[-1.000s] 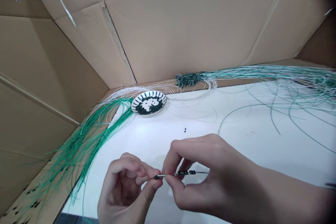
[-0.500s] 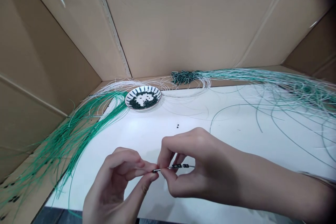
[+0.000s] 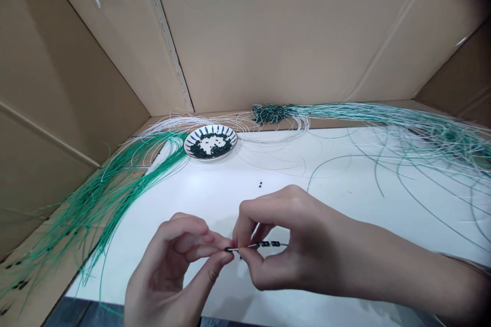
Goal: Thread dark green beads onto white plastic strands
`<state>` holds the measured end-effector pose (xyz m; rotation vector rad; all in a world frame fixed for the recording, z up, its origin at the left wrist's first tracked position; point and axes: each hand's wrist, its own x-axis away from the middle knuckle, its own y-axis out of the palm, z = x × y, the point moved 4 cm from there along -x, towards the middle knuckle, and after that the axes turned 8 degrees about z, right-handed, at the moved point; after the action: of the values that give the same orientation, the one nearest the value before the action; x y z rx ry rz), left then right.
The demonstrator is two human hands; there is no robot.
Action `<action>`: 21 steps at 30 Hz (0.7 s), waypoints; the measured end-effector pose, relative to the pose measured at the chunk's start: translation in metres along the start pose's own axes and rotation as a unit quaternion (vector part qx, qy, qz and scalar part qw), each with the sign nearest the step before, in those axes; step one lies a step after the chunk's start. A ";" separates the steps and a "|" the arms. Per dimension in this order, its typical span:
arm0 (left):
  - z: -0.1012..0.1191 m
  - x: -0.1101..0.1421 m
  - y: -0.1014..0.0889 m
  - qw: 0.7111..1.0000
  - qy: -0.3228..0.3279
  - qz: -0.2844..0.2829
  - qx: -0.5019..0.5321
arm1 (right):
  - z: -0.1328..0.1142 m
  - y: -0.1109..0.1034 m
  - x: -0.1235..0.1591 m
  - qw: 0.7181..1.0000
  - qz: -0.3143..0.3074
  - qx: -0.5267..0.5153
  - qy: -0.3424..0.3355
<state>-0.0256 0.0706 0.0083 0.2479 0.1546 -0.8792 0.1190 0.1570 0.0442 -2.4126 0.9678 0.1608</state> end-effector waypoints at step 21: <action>-0.001 0.001 0.002 1.000 -0.005 0.012 0.007 | 0.002 0.001 -0.001 0.998 0.013 -0.038 0.045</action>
<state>-0.0235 0.0710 0.0074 0.2576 0.1350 -0.8581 0.1175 0.1580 0.0421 -2.4952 1.0520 0.1020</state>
